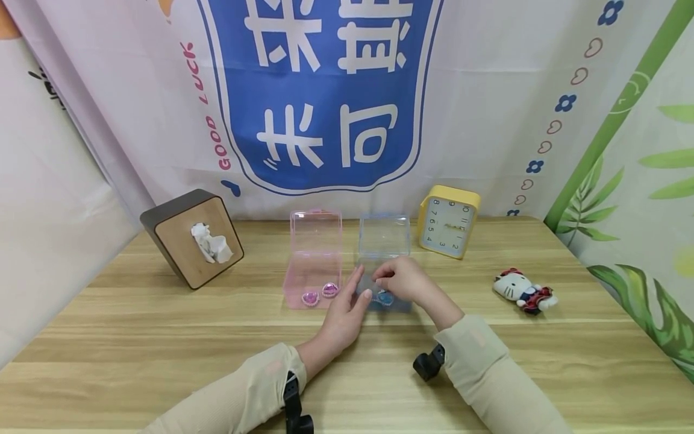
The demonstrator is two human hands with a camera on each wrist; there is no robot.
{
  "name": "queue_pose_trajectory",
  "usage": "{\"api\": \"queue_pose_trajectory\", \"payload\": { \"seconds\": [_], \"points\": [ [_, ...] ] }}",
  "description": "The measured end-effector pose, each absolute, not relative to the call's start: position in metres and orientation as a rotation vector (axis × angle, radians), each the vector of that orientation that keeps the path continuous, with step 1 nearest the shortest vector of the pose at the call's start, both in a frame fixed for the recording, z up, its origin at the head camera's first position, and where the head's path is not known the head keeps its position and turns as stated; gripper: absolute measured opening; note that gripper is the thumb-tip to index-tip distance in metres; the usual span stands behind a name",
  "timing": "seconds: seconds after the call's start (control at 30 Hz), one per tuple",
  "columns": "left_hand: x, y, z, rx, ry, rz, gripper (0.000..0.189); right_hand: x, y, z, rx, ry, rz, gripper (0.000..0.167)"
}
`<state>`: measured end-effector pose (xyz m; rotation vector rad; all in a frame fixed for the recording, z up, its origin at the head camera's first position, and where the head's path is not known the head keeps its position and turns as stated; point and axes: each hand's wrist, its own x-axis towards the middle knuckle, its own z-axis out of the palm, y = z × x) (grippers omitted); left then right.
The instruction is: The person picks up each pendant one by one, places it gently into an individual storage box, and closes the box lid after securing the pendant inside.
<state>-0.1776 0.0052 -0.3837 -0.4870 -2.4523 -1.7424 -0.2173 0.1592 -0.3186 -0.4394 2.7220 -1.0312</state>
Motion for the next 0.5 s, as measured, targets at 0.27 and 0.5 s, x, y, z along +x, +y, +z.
{"api": "queue_pose_trajectory", "payload": {
  "seconds": [0.27,0.5],
  "points": [
    [-0.178,0.006,-0.383,-0.475,-2.44,-1.747,0.054,-0.215,0.172,-0.309,-0.361,2.734,-1.239,0.025],
    [-0.177,0.007,-0.383,-0.45,-2.441,-1.743,0.054,-0.216,0.187,-0.302,-0.216,2.76,-1.384,0.03]
  ]
}}
